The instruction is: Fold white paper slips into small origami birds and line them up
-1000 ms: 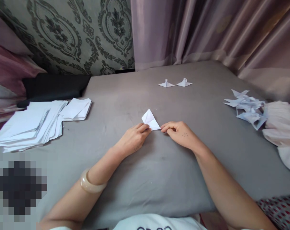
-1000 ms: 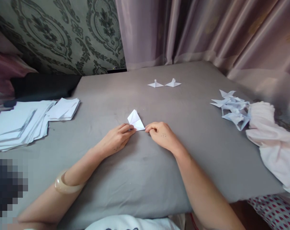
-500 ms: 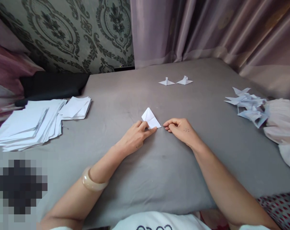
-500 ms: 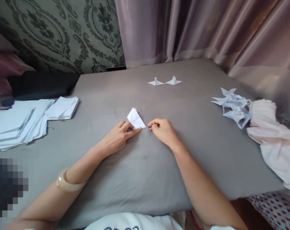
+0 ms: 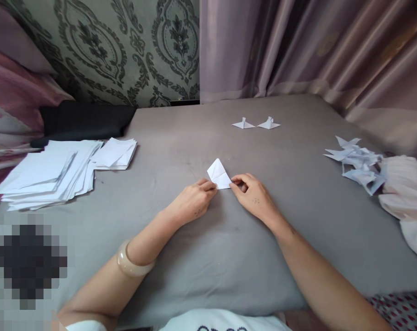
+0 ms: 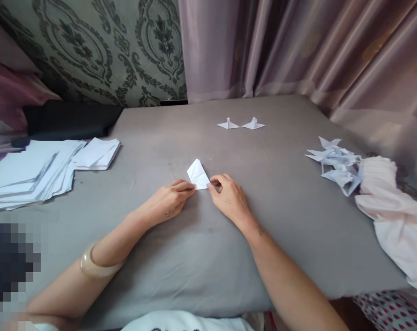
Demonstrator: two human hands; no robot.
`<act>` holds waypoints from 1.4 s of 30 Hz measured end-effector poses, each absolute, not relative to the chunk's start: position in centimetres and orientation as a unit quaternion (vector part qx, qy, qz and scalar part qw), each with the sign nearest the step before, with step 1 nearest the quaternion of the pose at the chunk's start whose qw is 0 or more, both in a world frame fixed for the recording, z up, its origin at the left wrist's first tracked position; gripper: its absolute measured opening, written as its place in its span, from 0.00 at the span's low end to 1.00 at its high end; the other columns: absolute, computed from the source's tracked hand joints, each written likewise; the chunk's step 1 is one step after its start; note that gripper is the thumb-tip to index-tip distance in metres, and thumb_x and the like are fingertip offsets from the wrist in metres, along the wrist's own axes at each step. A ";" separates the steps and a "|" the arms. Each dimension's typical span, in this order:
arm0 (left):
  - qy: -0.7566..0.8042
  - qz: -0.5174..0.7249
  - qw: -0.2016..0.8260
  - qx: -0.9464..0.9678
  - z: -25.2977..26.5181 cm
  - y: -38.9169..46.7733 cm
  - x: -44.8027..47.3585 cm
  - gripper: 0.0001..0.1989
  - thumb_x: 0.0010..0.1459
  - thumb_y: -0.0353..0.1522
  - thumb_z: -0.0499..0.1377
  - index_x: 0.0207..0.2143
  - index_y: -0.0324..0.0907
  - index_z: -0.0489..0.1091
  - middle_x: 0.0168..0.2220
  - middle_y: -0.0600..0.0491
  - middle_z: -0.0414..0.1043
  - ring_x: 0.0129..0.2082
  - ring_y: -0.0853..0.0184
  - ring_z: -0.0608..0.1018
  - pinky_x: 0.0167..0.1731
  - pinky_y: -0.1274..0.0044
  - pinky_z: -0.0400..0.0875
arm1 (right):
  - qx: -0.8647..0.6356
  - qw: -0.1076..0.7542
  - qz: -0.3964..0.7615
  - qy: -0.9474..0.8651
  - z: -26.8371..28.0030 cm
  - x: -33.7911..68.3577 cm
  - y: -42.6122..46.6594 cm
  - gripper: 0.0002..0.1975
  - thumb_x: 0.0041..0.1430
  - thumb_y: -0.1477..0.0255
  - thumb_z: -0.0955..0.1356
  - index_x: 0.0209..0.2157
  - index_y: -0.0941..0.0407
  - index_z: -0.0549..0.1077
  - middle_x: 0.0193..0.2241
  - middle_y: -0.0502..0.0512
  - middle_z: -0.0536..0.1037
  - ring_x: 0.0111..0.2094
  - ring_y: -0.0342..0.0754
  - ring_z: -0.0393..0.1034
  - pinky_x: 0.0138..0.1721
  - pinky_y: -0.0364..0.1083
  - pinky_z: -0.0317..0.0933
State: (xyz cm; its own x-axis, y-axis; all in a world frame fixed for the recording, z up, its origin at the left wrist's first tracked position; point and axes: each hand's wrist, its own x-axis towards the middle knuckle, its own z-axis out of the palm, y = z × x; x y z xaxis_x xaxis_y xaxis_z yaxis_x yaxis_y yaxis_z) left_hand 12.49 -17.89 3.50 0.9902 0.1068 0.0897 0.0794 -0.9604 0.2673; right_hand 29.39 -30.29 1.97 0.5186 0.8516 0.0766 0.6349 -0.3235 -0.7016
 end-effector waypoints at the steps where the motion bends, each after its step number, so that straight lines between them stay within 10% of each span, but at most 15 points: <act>1: 0.049 0.062 0.135 0.988 3.4 -17.9 12.5 0.15 0.61 0.23 0.46 0.42 0.36 0.71 0.46 0.45 0.73 0.46 0.60 0.73 0.43 0.70 0.74 | -0.800 0.346 0.156 -0.464 2.0 29.3 -30.3 0.08 0.55 0.66 0.66 0.36 0.53 0.74 0.35 0.52 0.76 0.25 0.42 0.66 0.33 0.45 0.62; 10: 0.057 0.201 0.149 0.966 1.9 -17.7 12.5 0.14 0.61 0.24 0.46 0.39 0.39 0.70 0.42 0.46 0.74 0.43 0.64 0.74 0.41 0.73 0.74 | -0.780 0.382 0.164 -0.468 1.7 28.7 -29.8 0.07 0.55 0.67 0.68 0.36 0.53 0.72 0.28 0.48 0.75 0.24 0.41 0.65 0.28 0.42 0.60; 16: 0.183 0.415 -0.004 0.891 2.4 -17.7 12.6 0.24 0.58 0.31 0.59 0.57 0.39 0.59 0.51 0.39 0.63 0.53 0.56 0.65 0.52 0.64 0.63 | -0.689 0.328 -0.094 -0.639 2.3 28.6 -30.0 0.14 0.64 0.78 0.60 0.48 0.56 0.72 0.37 0.56 0.76 0.36 0.46 0.69 0.40 0.45 0.60; 24: 0.079 0.265 -0.040 0.960 2.3 -17.6 12.4 0.08 0.61 0.25 0.53 0.32 0.43 0.70 0.43 0.53 0.74 0.48 0.61 0.69 0.50 0.65 0.52 | -0.692 0.207 -0.116 -0.682 2.2 28.7 -30.7 0.14 0.63 0.81 0.60 0.39 0.56 0.75 0.39 0.56 0.74 0.35 0.46 0.66 0.37 0.45 0.59; 42: 0.204 0.219 0.088 0.950 2.0 -18.3 14.1 0.11 0.63 0.34 0.53 0.30 0.42 0.72 0.31 0.52 0.76 0.40 0.62 0.72 0.47 0.63 0.51 | -0.795 0.227 0.024 -0.562 1.9 27.9 -30.4 0.07 0.63 0.71 0.63 0.34 0.55 0.71 0.38 0.55 0.73 0.39 0.48 0.69 0.38 0.45 0.62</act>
State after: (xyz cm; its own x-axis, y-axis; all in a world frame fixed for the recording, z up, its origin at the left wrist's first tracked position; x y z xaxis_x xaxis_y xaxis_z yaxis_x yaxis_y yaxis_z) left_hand 14.11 -18.29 1.96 0.8209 0.4257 0.3807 0.3489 -0.9016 0.2559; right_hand 27.89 -30.42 1.86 0.3662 0.9050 0.2165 0.8828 -0.2643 -0.3884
